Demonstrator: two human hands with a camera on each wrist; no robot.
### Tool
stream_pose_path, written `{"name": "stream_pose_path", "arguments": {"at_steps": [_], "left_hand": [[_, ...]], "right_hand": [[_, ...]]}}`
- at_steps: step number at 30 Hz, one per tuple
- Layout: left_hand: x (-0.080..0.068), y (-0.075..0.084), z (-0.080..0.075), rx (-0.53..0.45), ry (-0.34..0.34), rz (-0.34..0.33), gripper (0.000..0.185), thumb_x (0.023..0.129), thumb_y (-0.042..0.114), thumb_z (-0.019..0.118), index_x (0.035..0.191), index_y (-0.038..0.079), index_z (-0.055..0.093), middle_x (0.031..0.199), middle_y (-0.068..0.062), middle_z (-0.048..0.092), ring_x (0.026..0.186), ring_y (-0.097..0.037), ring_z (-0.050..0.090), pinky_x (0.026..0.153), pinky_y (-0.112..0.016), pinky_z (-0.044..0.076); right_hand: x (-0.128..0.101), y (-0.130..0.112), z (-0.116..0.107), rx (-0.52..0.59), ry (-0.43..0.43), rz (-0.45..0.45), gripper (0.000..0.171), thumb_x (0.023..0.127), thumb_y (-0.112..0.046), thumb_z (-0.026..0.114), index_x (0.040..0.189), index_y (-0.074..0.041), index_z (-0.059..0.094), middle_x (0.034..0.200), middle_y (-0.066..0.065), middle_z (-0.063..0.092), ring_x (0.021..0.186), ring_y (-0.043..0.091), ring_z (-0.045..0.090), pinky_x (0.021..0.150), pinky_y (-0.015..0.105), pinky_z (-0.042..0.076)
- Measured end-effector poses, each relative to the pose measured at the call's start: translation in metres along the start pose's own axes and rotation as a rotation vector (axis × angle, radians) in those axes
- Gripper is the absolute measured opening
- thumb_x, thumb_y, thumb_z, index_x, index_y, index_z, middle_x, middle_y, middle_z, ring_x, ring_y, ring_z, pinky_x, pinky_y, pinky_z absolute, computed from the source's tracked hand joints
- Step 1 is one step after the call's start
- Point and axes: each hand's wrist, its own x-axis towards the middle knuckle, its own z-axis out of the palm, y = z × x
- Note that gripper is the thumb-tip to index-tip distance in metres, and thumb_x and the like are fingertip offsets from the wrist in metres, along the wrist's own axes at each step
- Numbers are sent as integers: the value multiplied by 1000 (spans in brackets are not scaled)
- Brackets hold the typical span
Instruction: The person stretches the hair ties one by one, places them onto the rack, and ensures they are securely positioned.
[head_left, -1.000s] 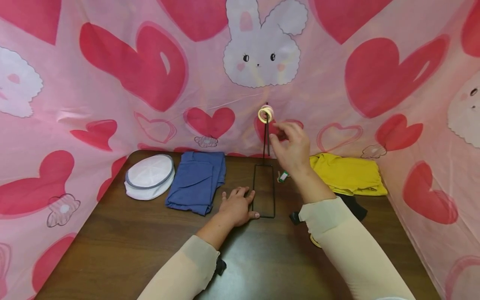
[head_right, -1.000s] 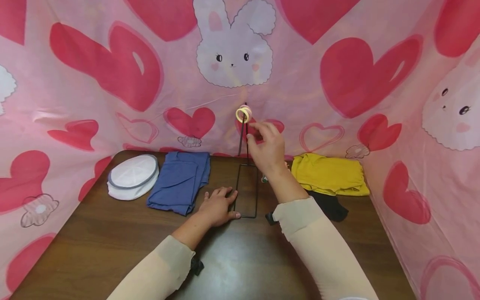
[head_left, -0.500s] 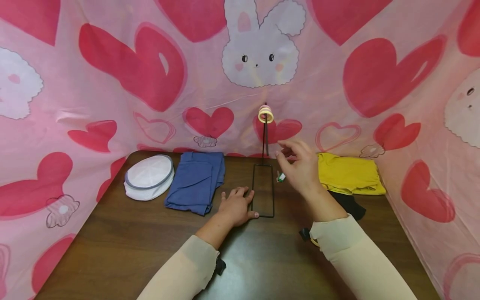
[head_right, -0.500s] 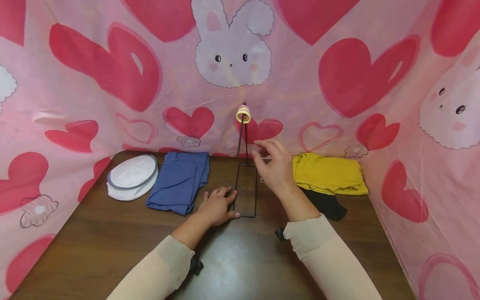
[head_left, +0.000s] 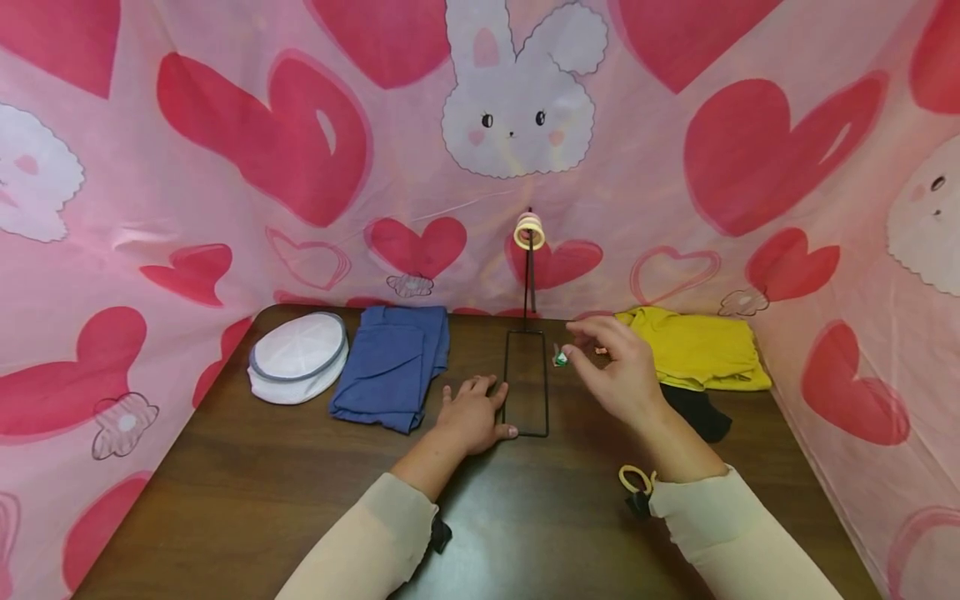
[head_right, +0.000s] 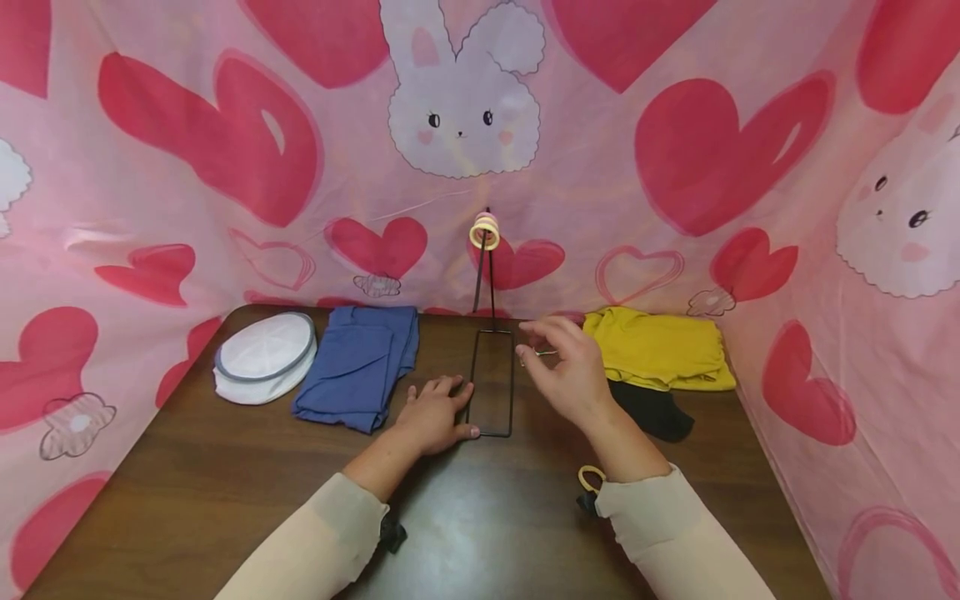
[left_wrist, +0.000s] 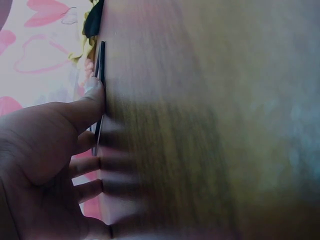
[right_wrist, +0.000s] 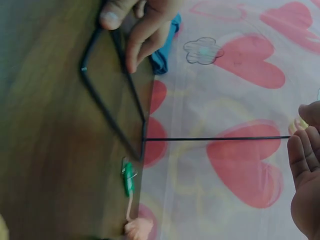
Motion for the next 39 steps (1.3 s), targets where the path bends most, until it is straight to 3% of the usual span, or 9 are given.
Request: {"name": "stream_pose_path", "arguments": {"at_steps": [4, 8, 16, 29, 39], "left_hand": [[0, -1, 1, 0, -3, 5, 85, 93, 67, 62, 164, 29, 34, 170, 1, 27, 157, -28, 21, 120, -69, 19], [1, -1, 2, -2, -1, 8, 85, 93, 67, 62, 164, 29, 34, 170, 1, 27, 157, -28, 21, 119, -69, 19], [1, -2, 0, -7, -13, 7, 85, 93, 67, 62, 164, 29, 34, 170, 1, 27, 157, -28, 20, 120, -69, 19], [1, 1, 3, 5, -5, 16, 86, 92, 68, 62, 163, 28, 36, 169, 0, 29, 156, -29, 22, 119, -70, 20], [0, -1, 1, 2, 13, 11, 85, 93, 67, 62, 163, 28, 35, 169, 0, 29, 156, -28, 22, 119, -70, 20]], "right_hand": [[-17, 3, -8, -1, -43, 4, 32, 79, 1, 86, 110, -5, 78, 106, 6, 73, 86, 20, 69, 81, 11, 50], [-32, 5, -16, -18, -83, 15, 35, 78, 0, 88, 111, -8, 79, 106, 5, 73, 84, 21, 68, 77, 13, 49], [-62, 12, -32, -96, -210, 5, 40, 78, -5, 89, 115, -17, 78, 109, -2, 72, 86, 11, 63, 77, 15, 49], [-112, 31, -58, -141, -439, 74, 51, 76, -13, 93, 122, -23, 74, 117, -9, 70, 104, 14, 67, 93, 5, 41], [-134, 43, -75, -210, -622, 78, 60, 70, -28, 97, 125, -19, 74, 121, -12, 69, 111, 13, 60, 96, 22, 44]]}}
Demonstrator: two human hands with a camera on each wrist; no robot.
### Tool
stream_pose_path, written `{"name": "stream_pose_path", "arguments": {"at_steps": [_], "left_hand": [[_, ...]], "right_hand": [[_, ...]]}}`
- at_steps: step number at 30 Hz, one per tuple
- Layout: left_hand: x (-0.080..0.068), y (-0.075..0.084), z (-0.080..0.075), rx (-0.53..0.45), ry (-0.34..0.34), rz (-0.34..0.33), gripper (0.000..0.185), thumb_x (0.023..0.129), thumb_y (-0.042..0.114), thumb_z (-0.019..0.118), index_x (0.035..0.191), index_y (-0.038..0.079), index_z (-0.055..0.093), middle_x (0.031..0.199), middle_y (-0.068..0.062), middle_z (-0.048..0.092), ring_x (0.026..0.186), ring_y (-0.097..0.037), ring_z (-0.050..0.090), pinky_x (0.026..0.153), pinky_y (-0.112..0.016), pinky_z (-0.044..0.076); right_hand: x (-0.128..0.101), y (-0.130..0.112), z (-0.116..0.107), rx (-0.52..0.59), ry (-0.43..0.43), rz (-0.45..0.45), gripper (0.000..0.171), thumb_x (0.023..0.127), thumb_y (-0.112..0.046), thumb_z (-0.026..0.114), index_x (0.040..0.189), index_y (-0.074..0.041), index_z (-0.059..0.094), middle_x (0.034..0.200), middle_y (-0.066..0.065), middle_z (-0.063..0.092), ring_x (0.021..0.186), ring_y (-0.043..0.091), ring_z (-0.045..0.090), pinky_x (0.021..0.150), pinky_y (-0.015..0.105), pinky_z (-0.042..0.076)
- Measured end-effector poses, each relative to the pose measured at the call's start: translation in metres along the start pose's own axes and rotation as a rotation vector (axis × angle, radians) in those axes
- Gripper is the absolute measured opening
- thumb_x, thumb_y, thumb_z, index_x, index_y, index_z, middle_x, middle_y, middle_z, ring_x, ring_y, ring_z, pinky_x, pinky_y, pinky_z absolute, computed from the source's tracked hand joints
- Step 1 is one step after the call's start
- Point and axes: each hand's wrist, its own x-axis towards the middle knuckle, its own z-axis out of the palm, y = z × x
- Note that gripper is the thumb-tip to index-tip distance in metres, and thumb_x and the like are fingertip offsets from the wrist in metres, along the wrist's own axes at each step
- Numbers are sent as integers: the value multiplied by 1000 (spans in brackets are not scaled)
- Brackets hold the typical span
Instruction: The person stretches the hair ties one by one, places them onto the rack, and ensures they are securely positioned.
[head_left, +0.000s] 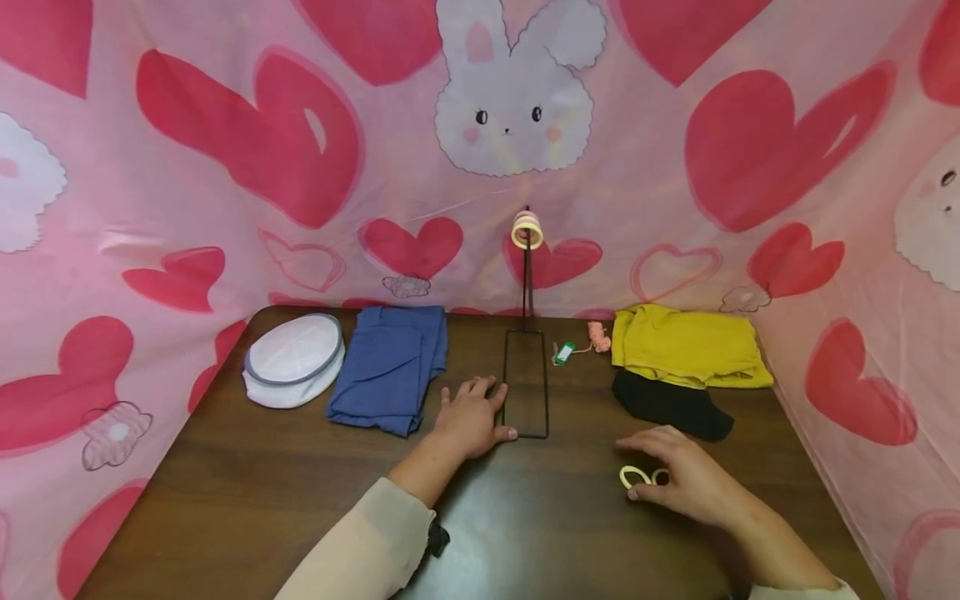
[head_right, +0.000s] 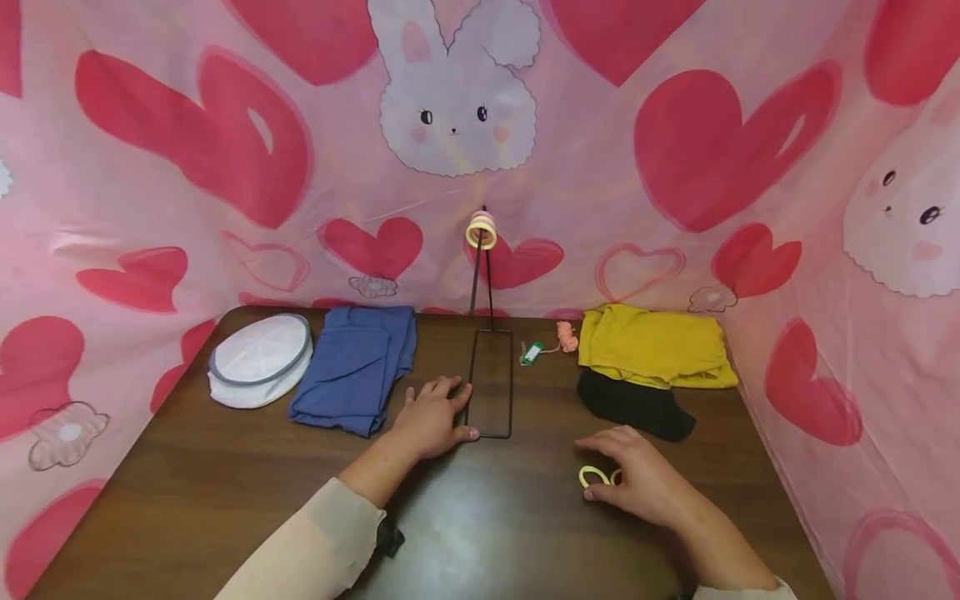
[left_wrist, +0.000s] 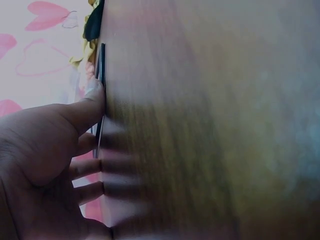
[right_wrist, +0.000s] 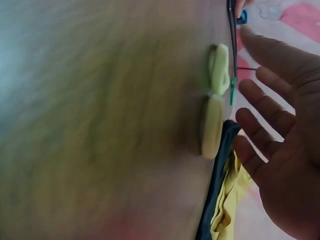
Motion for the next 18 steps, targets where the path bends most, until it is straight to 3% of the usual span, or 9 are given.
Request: {"name": "stream_pose_path", "arguments": {"at_steps": [5, 10, 18], "left_hand": [[-2, 1, -4, -12, -10, -4, 85, 93, 66, 63, 164, 28, 35, 169, 0, 28, 156, -28, 21, 119, -70, 19], [-3, 1, -4, -10, -17, -9, 85, 93, 66, 62, 164, 28, 34, 170, 0, 27, 157, -28, 20, 119, -70, 18], [1, 0, -2, -7, -23, -10, 85, 93, 67, 62, 164, 29, 34, 170, 0, 27, 157, -28, 20, 120, -69, 18]], "right_hand": [[-7, 4, 1, -32, -38, -2, 63, 66, -26, 99, 123, -19, 75, 119, -12, 70, 111, 16, 61, 97, 30, 43], [-9, 4, 2, -24, -44, -13, 54, 71, -20, 96, 120, -19, 75, 111, -12, 70, 103, 15, 61, 88, 42, 49], [-3, -1, 3, -17, 17, -62, 39, 74, -11, 91, 110, -18, 77, 105, -15, 68, 97, 7, 60, 80, 35, 54]]}}
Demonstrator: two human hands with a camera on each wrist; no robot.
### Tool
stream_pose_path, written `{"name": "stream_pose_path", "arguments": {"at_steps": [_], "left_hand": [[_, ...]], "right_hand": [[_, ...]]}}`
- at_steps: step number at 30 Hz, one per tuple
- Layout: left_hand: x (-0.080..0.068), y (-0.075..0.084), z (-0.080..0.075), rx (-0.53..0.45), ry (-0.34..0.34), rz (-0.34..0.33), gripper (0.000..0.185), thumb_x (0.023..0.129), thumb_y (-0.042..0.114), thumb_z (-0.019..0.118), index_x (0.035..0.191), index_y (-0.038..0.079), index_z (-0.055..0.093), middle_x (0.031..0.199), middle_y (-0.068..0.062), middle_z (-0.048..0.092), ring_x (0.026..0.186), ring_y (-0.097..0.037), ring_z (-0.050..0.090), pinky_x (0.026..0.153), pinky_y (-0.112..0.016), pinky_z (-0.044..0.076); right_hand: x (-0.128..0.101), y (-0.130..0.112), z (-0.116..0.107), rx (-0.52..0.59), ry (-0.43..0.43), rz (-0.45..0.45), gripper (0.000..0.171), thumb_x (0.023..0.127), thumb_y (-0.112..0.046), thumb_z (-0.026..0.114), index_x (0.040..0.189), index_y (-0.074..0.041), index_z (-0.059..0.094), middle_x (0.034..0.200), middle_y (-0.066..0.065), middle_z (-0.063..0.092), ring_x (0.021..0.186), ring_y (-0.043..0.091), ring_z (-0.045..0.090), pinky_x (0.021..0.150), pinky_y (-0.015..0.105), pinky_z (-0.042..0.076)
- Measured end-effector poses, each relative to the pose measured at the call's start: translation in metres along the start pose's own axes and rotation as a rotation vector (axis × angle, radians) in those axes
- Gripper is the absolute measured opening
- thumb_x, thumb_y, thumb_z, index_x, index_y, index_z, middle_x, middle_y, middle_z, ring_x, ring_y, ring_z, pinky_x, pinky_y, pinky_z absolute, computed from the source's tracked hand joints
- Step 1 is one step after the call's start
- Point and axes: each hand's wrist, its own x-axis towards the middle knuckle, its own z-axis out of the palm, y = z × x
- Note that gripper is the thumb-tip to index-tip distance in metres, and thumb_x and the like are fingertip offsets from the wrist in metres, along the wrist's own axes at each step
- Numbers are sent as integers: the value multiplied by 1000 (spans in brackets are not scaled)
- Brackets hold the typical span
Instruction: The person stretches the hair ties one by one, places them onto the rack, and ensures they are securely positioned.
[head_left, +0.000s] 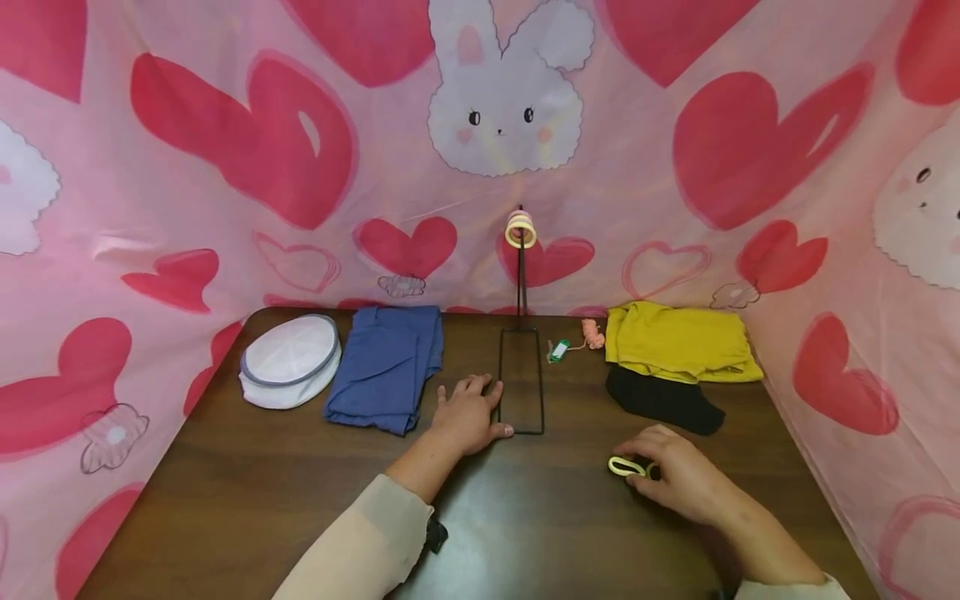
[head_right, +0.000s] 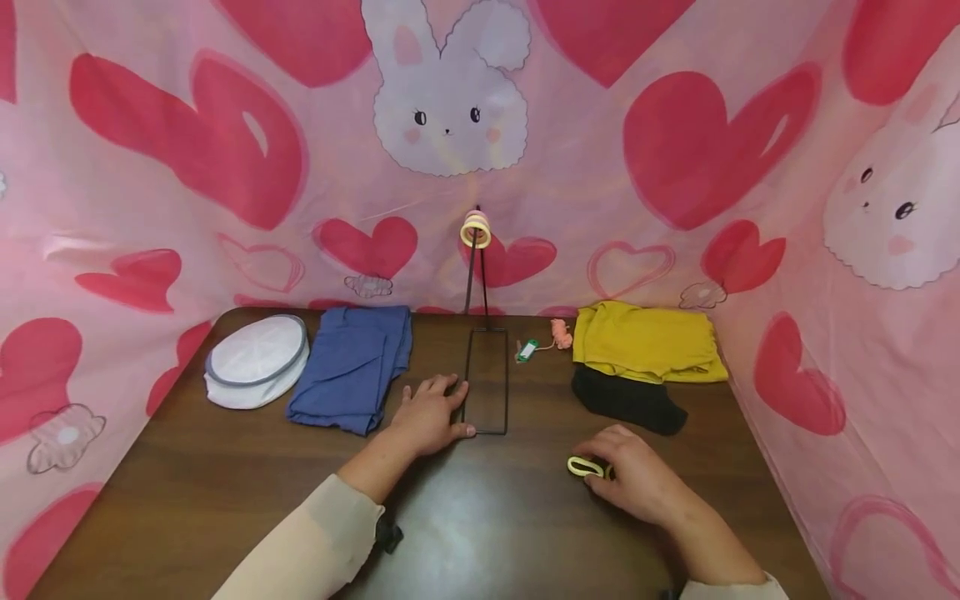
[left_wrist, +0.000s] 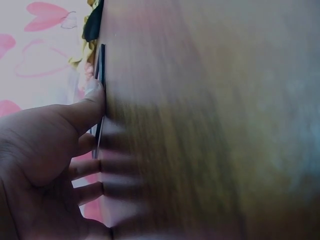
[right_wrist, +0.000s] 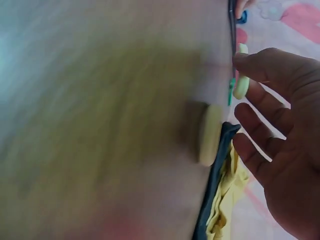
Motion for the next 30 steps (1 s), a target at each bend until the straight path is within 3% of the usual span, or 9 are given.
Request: {"name": "stream_pose_path", "arguments": {"at_steps": [4, 7, 12, 14, 23, 27, 30], "left_hand": [[5, 1, -2, 20, 10, 8, 86, 93, 68, 60, 165, 30, 32, 170, 1, 26, 157, -27, 19, 120, -69, 18], [8, 1, -3, 32, 19, 17, 86, 93, 69, 59, 165, 30, 31, 170, 1, 25, 158, -27, 19, 120, -69, 18], [9, 0, -4, 27, 20, 15, 87, 92, 70, 61, 164, 30, 32, 170, 1, 26, 157, -27, 19, 120, -69, 18], [9, 0, -4, 20, 19, 12, 87, 92, 69, 62, 164, 30, 33, 170, 2, 26, 157, -27, 19, 120, -69, 18], [5, -1, -1, 9, 6, 3, 87, 92, 69, 62, 164, 30, 33, 170, 1, 26, 157, -27, 19, 120, -69, 17], [4, 0, 0, 7, 7, 2, 87, 92, 68, 62, 164, 29, 33, 170, 1, 26, 157, -27, 19, 120, -69, 17], [2, 0, 1, 10, 5, 2, 87, 92, 69, 61, 164, 30, 33, 170, 1, 26, 158, -27, 18, 120, -69, 17]], "right_hand": [[10, -6, -6, 31, 51, -10, 39, 75, -8, 90, 110, -16, 76, 106, -13, 69, 96, 8, 63, 75, 31, 56], [19, -12, -11, 80, 84, -30, 40, 76, -3, 88, 112, -14, 76, 108, -10, 69, 91, 9, 64, 69, 22, 55], [34, -24, -16, 95, 123, -78, 43, 76, 0, 87, 115, -15, 76, 111, -10, 69, 91, 8, 66, 84, 9, 48], [41, -28, -17, 92, 137, -92, 44, 76, 0, 87, 116, -15, 76, 111, -10, 69, 92, 8, 67, 89, 8, 46], [64, -41, -22, 92, 202, -172, 40, 76, 0, 86, 113, -13, 77, 107, -6, 71, 89, 9, 68, 85, 12, 51], [73, -46, -25, 107, 241, -200, 22, 96, -26, 76, 112, -11, 78, 107, -4, 72, 89, 12, 69, 87, 13, 52], [79, -50, -28, 96, 268, -200, 43, 104, -48, 56, 111, -12, 78, 107, -5, 73, 91, 12, 70, 89, 12, 51]]}}
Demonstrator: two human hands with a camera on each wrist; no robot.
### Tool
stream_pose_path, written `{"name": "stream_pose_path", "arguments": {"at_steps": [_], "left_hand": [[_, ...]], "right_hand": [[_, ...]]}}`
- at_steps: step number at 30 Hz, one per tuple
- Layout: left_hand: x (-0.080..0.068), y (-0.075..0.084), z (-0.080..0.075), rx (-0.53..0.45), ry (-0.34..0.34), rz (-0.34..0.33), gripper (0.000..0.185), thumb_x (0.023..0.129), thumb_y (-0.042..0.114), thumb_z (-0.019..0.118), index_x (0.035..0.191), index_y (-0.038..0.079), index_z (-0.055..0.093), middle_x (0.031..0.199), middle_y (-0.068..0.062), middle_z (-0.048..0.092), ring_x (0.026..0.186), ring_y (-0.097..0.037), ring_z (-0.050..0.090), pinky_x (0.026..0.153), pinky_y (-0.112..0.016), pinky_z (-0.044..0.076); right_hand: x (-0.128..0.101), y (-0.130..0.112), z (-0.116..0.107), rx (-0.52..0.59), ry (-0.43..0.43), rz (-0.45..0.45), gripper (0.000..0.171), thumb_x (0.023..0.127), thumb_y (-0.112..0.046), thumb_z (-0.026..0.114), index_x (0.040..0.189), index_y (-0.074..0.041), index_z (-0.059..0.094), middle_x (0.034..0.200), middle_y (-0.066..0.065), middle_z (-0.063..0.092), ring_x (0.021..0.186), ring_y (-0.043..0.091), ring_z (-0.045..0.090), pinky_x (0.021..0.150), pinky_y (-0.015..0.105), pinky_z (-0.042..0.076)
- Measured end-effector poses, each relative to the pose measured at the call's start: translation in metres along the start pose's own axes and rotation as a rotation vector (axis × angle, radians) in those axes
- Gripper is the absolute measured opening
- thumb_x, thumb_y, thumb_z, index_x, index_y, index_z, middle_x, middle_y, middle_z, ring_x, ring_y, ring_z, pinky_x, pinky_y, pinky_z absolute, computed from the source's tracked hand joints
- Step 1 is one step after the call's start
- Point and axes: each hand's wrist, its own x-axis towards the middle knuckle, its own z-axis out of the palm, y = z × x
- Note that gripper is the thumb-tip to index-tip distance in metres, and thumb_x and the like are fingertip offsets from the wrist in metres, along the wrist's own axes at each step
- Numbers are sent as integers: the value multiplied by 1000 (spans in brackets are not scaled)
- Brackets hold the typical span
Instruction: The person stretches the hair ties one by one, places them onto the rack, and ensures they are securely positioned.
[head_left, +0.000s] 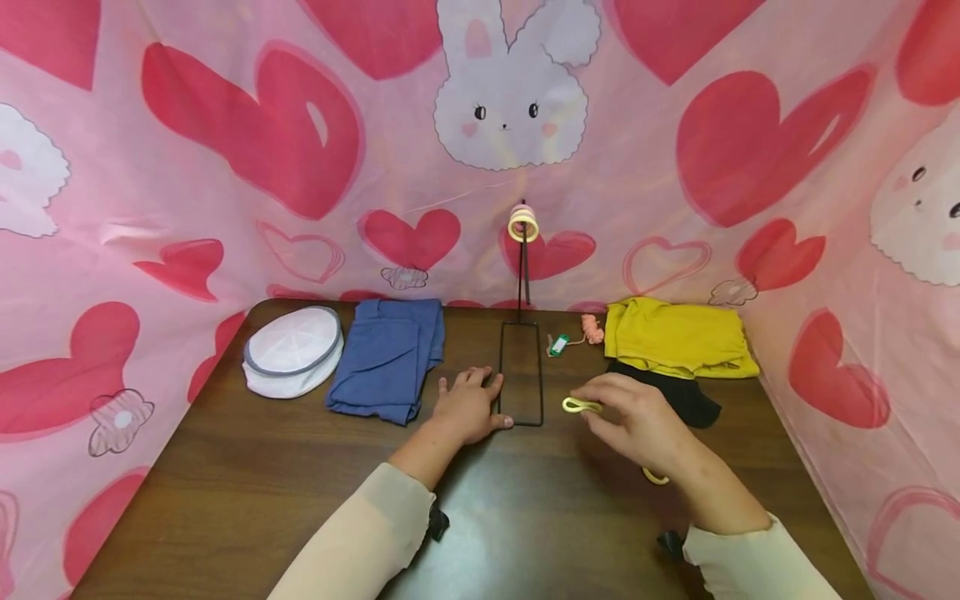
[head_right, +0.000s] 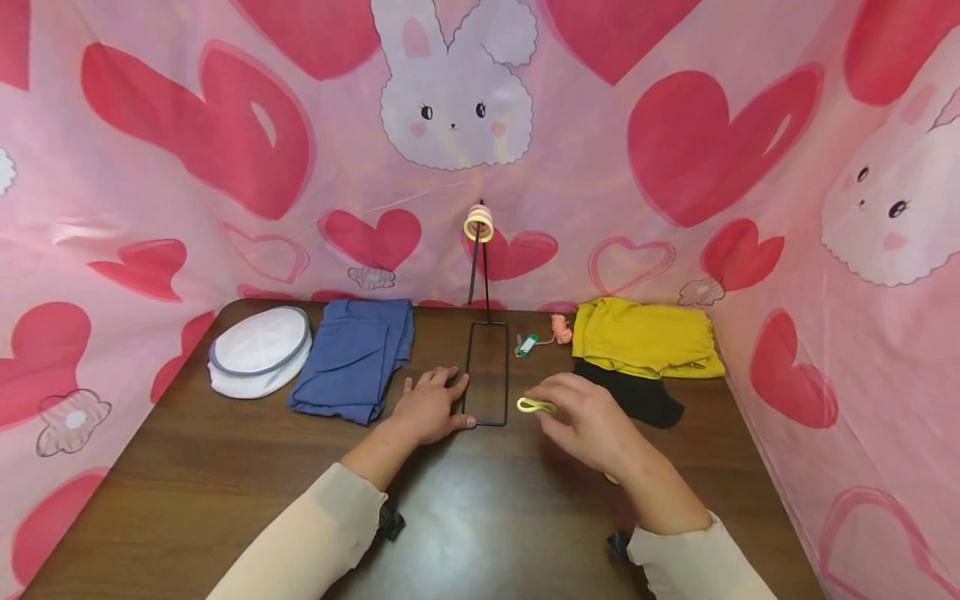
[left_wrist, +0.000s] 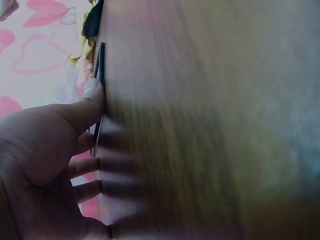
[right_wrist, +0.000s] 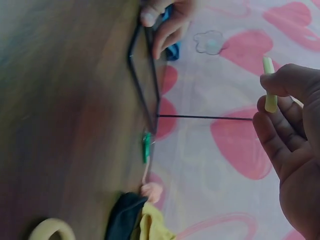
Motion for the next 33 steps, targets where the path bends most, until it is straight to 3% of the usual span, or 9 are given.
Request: {"name": "stream_pose_path", "arguments": {"at_steps": [5, 9, 12, 20, 23, 27, 33], "left_hand": [[0, -1, 1, -2, 3, 2, 87, 92, 69, 61, 164, 30, 33, 170, 1, 26, 158, -27, 18, 120, -69, 17], [-1, -1, 1, 0, 5, 1, 87, 92, 69, 61, 164, 30, 33, 170, 1, 26, 158, -27, 18, 120, -69, 17], [-1, -1, 1, -5, 4, 0, 86, 92, 69, 62, 164, 30, 34, 170, 1, 26, 158, -27, 18, 120, -69, 17], [-1, -1, 2, -1, 8, -1, 86, 93, 69, 61, 164, 30, 34, 170, 1, 27, 157, -27, 19, 120, -69, 18], [0, -1, 3, -2, 7, -2, 86, 92, 69, 61, 164, 30, 34, 170, 1, 27, 157, -27, 19, 120, -69, 18], [0, -1, 3, -1, 8, -2, 86, 92, 69, 61, 164, 30, 34, 170, 1, 27, 157, -27, 20, 120, -69, 18], [-1, 0, 2, -5, 12, -3, 86, 92, 69, 62, 164, 30, 35, 169, 1, 28, 157, -28, 20, 120, -69, 19]], "right_hand": [[14, -3, -1, -15, 44, -11, 42, 104, -47, 56, 111, -12, 79, 106, -3, 74, 92, 14, 70, 92, 12, 50], [26, -5, -3, -15, 58, -30, 23, 100, -29, 69, 110, -11, 79, 106, -3, 75, 93, 15, 71, 91, 16, 52], [36, -9, -5, -14, 62, -42, 19, 94, -18, 75, 111, -11, 79, 107, -2, 75, 94, 16, 71, 90, 17, 53], [61, -20, -12, -1, 143, -126, 34, 103, -37, 63, 110, -8, 80, 106, 2, 77, 96, 21, 74, 96, 18, 52], [69, -23, -15, -20, 185, -158, 33, 103, -35, 63, 108, -7, 81, 103, 3, 77, 93, 22, 75, 100, 18, 49], [79, -28, -21, -38, 231, -180, 18, 93, -17, 74, 106, -7, 81, 101, 3, 77, 92, 23, 74, 100, 20, 50], [94, -35, -29, -42, 278, -205, 28, 77, 0, 82, 104, -8, 82, 97, 1, 77, 86, 19, 71, 83, 20, 55]]}}
